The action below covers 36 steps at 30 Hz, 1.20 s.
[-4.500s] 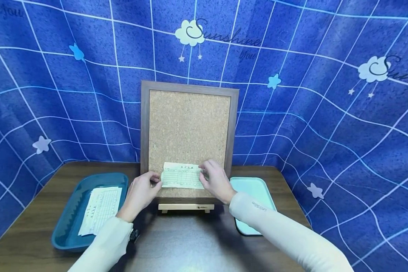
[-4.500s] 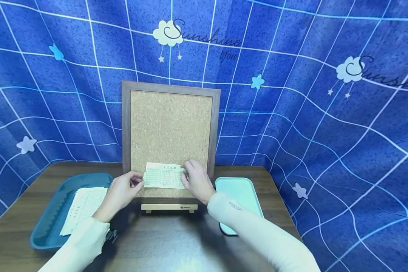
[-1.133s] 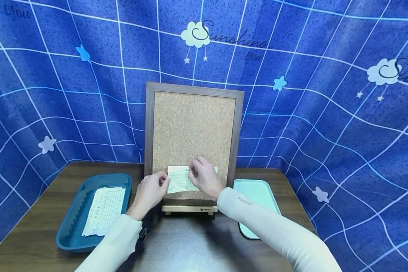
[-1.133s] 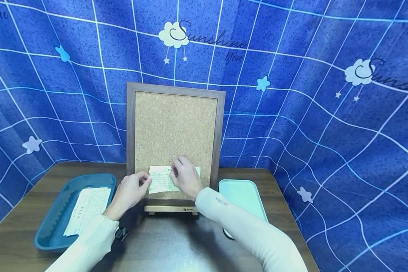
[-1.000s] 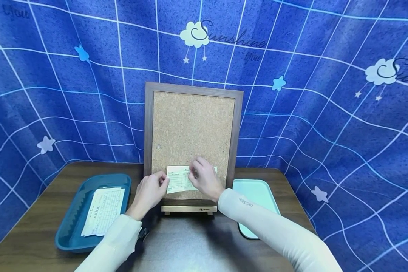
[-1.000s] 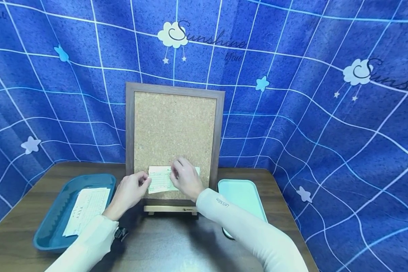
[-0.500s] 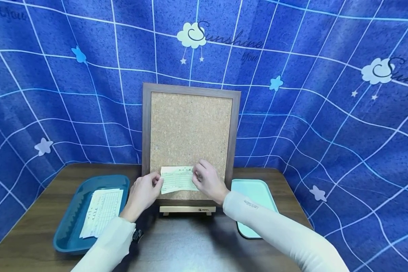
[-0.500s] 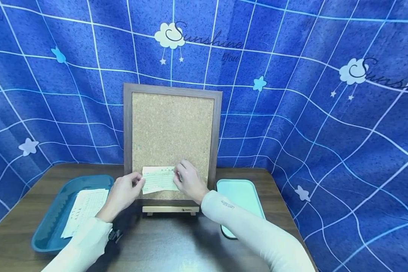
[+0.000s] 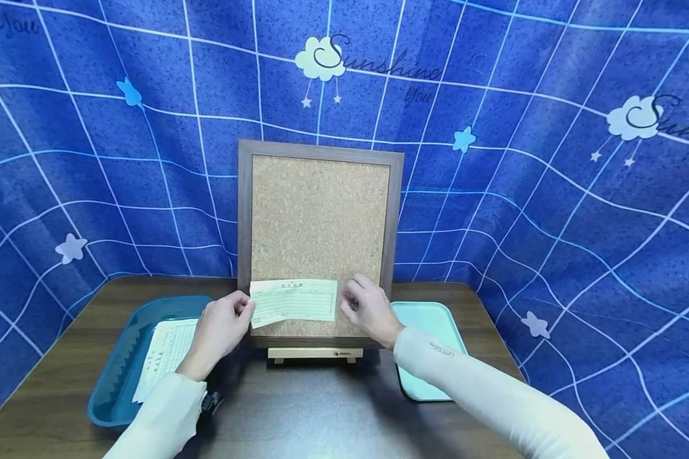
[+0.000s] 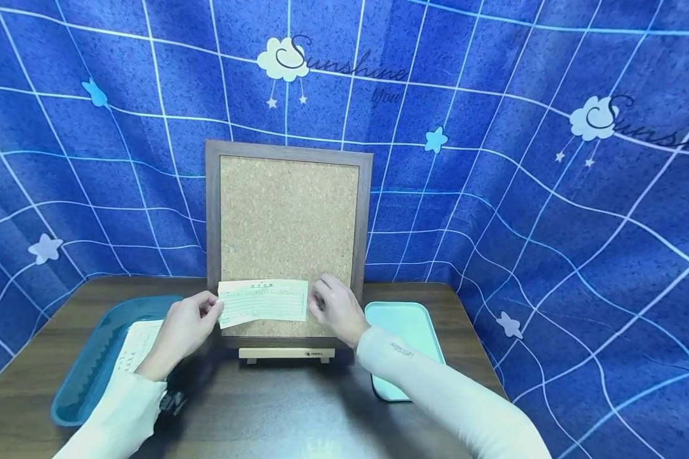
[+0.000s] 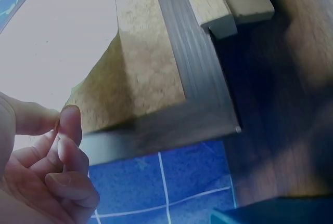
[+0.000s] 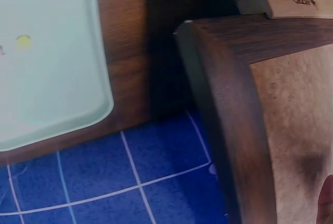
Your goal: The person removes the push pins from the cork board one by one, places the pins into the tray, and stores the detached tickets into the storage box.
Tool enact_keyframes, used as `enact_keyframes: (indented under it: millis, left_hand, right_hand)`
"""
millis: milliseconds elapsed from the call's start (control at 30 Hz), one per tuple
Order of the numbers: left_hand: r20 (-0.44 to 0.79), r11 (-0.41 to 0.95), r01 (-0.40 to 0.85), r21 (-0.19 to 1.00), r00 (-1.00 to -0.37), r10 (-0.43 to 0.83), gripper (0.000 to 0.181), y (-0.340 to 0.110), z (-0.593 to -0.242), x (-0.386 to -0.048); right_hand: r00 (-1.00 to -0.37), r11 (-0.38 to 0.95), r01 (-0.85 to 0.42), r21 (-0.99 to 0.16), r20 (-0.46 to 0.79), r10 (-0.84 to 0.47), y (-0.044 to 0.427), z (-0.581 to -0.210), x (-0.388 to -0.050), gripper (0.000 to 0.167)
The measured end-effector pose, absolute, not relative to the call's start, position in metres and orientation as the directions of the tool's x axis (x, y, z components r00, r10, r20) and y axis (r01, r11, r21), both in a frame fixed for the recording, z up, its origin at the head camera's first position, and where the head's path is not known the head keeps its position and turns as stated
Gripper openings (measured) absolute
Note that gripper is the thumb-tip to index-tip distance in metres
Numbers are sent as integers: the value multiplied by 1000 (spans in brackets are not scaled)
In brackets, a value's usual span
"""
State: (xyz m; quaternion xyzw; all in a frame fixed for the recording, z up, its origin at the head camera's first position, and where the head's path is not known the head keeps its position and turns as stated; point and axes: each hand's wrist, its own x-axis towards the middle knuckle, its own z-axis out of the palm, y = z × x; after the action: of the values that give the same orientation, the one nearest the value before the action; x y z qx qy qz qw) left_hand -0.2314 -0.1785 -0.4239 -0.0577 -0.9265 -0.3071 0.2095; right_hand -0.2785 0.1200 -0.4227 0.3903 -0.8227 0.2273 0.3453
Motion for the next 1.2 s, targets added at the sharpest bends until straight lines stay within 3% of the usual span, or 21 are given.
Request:
enact_keyframes:
  millis: [633, 1200]
  left_hand:
    - [461, 824, 216, 524, -885, -61, 15, -207, -419, -221]
    - [404, 841, 123, 527, -907, -121, 19, -260, -408, -208]
  right_hand:
    - [-455, 595, -796, -112, 759, -466, 156, -424, -272, 13]
    - [-469, 574, -800, -176, 779, -415, 188, -428, -269, 14]
